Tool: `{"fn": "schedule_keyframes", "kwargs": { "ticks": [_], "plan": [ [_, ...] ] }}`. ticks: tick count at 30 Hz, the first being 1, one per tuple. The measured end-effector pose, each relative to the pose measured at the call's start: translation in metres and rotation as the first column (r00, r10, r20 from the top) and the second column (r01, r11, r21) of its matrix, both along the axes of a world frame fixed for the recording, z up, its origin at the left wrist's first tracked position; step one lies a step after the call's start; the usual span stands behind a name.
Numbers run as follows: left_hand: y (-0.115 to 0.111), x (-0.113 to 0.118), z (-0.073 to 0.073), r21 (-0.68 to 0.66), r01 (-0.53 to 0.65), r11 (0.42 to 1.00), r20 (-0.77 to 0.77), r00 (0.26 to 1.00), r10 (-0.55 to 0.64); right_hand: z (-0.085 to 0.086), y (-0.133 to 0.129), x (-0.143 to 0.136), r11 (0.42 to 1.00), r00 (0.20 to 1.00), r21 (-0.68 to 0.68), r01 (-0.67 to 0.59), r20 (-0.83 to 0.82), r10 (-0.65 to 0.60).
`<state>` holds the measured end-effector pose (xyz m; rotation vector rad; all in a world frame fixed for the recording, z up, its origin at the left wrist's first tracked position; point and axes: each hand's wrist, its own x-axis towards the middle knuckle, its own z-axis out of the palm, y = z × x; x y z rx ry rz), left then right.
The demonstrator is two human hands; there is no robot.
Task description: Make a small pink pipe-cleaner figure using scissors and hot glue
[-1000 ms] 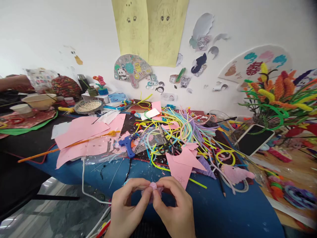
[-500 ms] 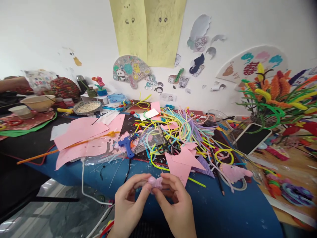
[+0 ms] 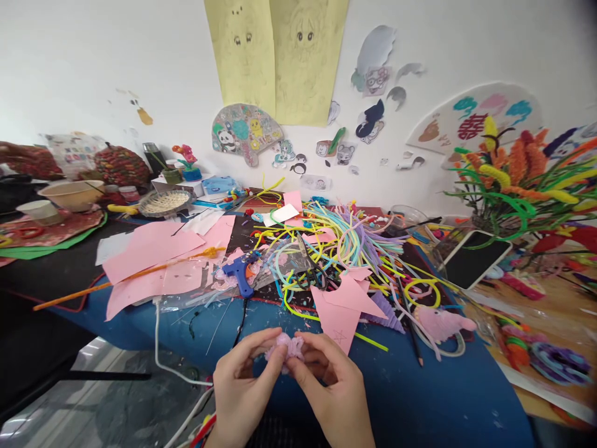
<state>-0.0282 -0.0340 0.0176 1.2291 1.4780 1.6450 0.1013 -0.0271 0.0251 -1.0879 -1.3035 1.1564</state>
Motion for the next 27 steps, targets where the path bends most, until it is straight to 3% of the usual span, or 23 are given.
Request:
{"fn": "schedule_keyframes", "kwargs": {
  "ticks": [5,10,14,17,19,21,22,24,26,27],
  "plan": [
    [0.002,-0.007,-0.001,0.020,0.178,0.984,0.047,0.983,-0.179,0.000,-0.001,0.003,0.999,0.999,-0.035,0.008,-0.051,-0.009],
    [0.006,-0.015,-0.002,-0.011,0.442,0.897,0.099,0.893,-0.439,-0.004,-0.001,0.016,0.999,0.999,0.014,-0.043,-0.008,0.043],
    [0.011,-0.013,-0.007,-0.117,0.509,0.853,-0.010,0.858,-0.514,-0.009,-0.002,0.024,0.997,0.997,0.011,-0.078,0.001,0.078],
    [0.014,-0.011,-0.010,-0.177,0.551,0.815,0.004,0.829,-0.559,-0.011,-0.006,0.032,0.998,0.998,0.014,-0.055,0.025,0.054],
    [0.016,-0.010,-0.011,-0.207,0.555,0.806,0.012,0.825,-0.565,-0.013,-0.007,0.043,0.999,0.994,0.018,-0.033,0.103,0.031],
    [0.017,-0.009,-0.013,-0.206,0.517,0.831,0.028,0.852,-0.523,-0.017,-0.003,0.061,0.996,0.966,0.049,0.071,0.246,-0.081],
    [0.018,-0.008,-0.014,-0.192,0.494,0.848,0.054,0.868,-0.493,-0.020,0.001,0.073,0.981,0.925,0.095,0.166,0.330,-0.189],
    [0.019,-0.005,-0.014,-0.173,0.458,0.872,0.150,0.887,-0.436,-0.026,0.014,0.097,0.896,0.755,0.260,0.359,0.484,-0.443],
    [0.019,0.000,-0.014,-0.192,0.468,0.863,0.277,0.869,-0.409,-0.032,0.033,0.120,0.787,0.525,0.459,0.412,0.587,-0.617],
    [0.020,0.002,-0.013,-0.212,0.484,0.849,0.339,0.851,-0.401,-0.035,0.043,0.129,0.766,0.412,0.513,0.388,0.647,-0.642]
  ]
}}
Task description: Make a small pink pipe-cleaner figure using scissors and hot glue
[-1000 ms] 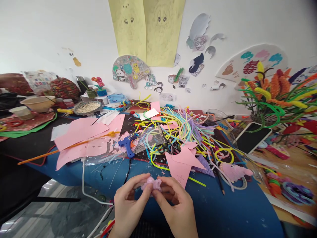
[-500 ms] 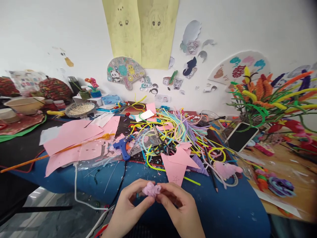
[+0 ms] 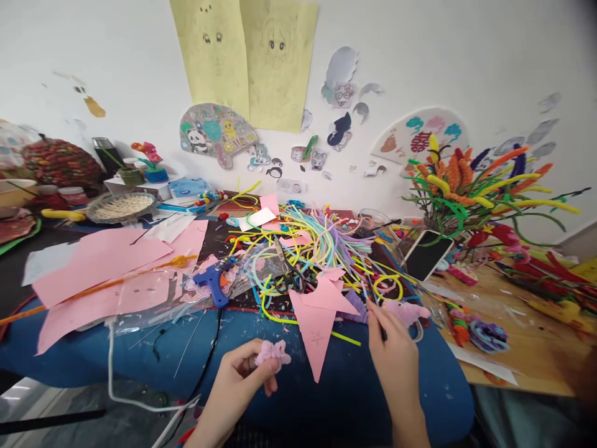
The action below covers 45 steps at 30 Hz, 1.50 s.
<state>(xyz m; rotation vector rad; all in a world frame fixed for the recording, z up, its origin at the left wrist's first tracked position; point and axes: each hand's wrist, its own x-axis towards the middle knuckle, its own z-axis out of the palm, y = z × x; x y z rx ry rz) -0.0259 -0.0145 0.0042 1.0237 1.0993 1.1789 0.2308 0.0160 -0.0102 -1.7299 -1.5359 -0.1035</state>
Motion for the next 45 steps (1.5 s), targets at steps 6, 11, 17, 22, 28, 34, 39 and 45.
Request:
{"fn": "schedule_keyframes", "kwargs": {
  "ticks": [6,11,17,22,28,34,39,45],
  "plan": [
    [0.001,0.011,0.008,-0.160,0.024,0.987,0.208,0.978,0.009,-0.019,0.043,0.019,0.960,0.853,-0.081,0.270,0.483,-0.199],
    [-0.001,0.012,0.011,-0.230,-0.031,0.973,0.277,0.956,0.096,-0.024,0.049,0.022,0.954,0.852,-0.060,0.295,0.467,-0.235],
    [0.000,0.010,0.011,-0.221,0.039,0.975,0.495,0.865,0.078,-0.030,0.050,0.026,0.962,0.855,-0.103,0.252,0.490,-0.171],
    [0.002,0.007,0.007,-0.253,0.031,0.967,0.454,0.886,0.090,-0.032,0.054,0.029,0.956,0.860,-0.120,0.268,0.477,-0.181],
    [0.004,0.004,0.003,-0.236,-0.005,0.972,0.380,0.920,0.097,-0.030,0.053,0.035,0.945,0.859,-0.150,0.292,0.476,-0.190],
    [0.004,0.009,-0.001,-0.245,0.003,0.970,0.374,0.923,0.091,-0.015,0.054,0.031,0.951,0.880,-0.105,0.289,0.421,-0.221],
    [0.008,0.017,-0.008,-0.245,-0.043,0.969,0.430,0.890,0.149,0.010,0.025,0.001,0.970,0.938,-0.025,0.243,0.262,-0.228],
    [0.005,0.024,-0.007,-0.246,-0.093,0.965,0.402,0.896,0.188,0.021,-0.040,-0.075,0.888,0.884,-0.154,-0.433,-0.263,0.386]
  ]
}}
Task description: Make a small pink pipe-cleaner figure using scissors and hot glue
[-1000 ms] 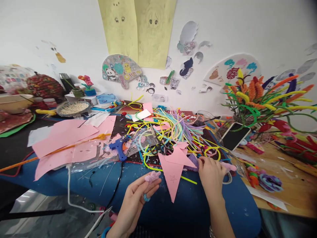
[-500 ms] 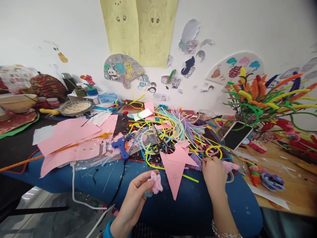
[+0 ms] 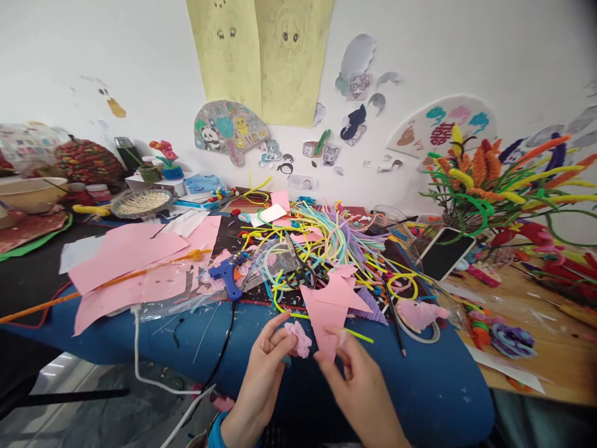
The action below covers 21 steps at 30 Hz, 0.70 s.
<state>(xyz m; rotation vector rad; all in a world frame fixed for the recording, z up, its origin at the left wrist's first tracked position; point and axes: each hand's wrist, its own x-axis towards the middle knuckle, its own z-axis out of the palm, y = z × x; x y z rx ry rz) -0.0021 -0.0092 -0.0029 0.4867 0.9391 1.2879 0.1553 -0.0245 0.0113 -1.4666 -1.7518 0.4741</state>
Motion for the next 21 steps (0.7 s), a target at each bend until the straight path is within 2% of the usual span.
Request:
{"fn": "schedule_keyframes", "kwargs": {
  "ticks": [1,3,10,15,21],
  "plan": [
    [-0.001,0.001,0.000,0.015,0.002,1.000,-0.023,1.000,-0.002,-0.001,-0.005,-0.009,0.997,0.997,-0.028,-0.067,-0.031,0.066],
    [-0.003,0.002,0.000,0.059,0.024,0.998,-0.086,0.996,-0.019,-0.005,-0.008,-0.021,0.992,0.990,-0.059,-0.115,-0.089,0.110],
    [-0.006,-0.001,-0.006,0.229,0.180,0.957,-0.296,0.949,-0.107,-0.006,0.000,-0.018,0.977,0.966,-0.142,-0.159,-0.225,0.124],
    [-0.005,-0.002,-0.006,0.248,0.141,0.958,-0.433,0.901,-0.021,-0.008,-0.003,-0.009,0.994,0.987,-0.024,-0.110,-0.121,0.106],
    [-0.004,-0.004,-0.013,0.297,0.106,0.949,-0.493,0.868,0.057,-0.010,-0.006,0.001,0.984,0.992,0.134,-0.120,-0.012,0.122]
  ]
}}
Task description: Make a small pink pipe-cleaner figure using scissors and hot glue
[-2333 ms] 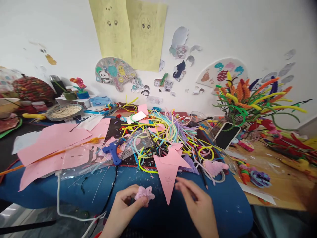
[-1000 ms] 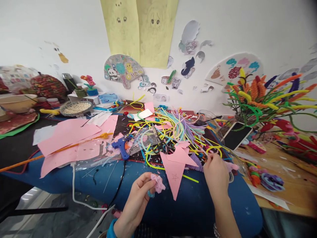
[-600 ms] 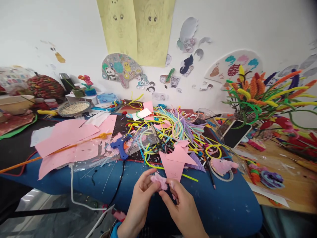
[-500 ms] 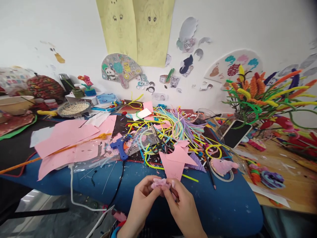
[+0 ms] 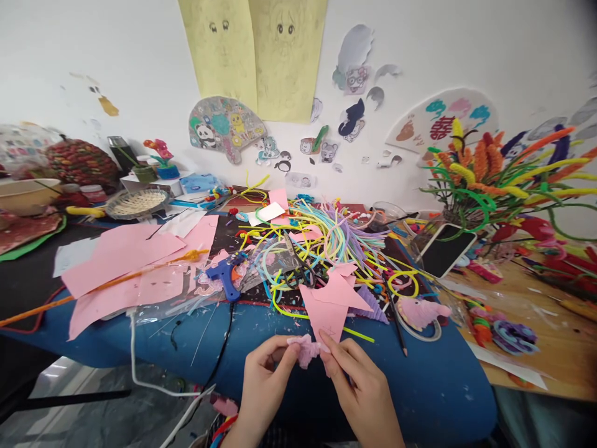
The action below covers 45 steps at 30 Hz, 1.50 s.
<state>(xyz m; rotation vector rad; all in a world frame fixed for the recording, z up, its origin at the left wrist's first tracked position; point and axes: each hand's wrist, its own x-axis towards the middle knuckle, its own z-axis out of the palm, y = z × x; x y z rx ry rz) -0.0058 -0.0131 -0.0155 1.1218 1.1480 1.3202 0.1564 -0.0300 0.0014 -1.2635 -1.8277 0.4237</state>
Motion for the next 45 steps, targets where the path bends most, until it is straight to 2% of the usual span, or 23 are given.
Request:
{"fn": "schedule_keyframes", "kwargs": {
  "ticks": [6,11,16,19,23,26,33,37,41,45],
  "plan": [
    [-0.006,0.004,0.003,0.139,-0.061,0.988,-0.071,0.995,0.071,0.000,-0.003,-0.006,0.994,0.999,0.098,0.040,0.016,-0.042],
    [-0.010,0.007,-0.001,0.250,-0.096,0.963,-0.114,0.985,0.128,0.001,-0.004,-0.013,0.976,0.990,0.189,0.109,0.065,-0.124],
    [-0.012,0.011,-0.004,0.303,-0.093,0.949,-0.108,0.985,0.132,0.003,-0.005,-0.018,0.953,0.971,0.252,0.169,0.121,-0.204],
    [-0.011,0.011,-0.003,0.244,-0.089,0.966,-0.053,0.993,0.105,0.003,-0.005,-0.019,0.951,0.974,0.276,0.140,0.133,-0.182],
    [-0.009,0.007,-0.002,0.024,-0.005,1.000,0.105,0.994,0.002,0.002,-0.003,-0.019,0.962,0.986,0.251,0.105,0.103,-0.134],
    [-0.007,0.006,-0.002,-0.058,0.044,0.997,0.163,0.986,-0.034,0.000,-0.003,-0.020,0.967,0.987,0.235,0.100,0.097,-0.126],
    [-0.007,0.007,0.005,-0.101,0.101,0.990,0.322,0.945,-0.064,-0.002,-0.004,-0.022,0.991,0.999,0.126,0.033,-0.031,-0.029],
    [-0.008,0.008,0.007,-0.104,0.090,0.991,0.344,0.938,-0.049,-0.002,-0.002,-0.024,0.991,0.991,0.119,0.065,-0.125,-0.050],
    [-0.008,0.009,0.007,-0.083,0.069,0.994,0.308,0.951,-0.041,0.000,-0.002,-0.028,0.993,0.979,0.083,0.088,-0.194,-0.071],
    [-0.011,0.011,0.002,0.001,-0.067,0.998,0.159,0.985,0.066,0.001,-0.003,-0.032,0.991,0.974,0.093,0.093,-0.214,-0.071]
  ]
}}
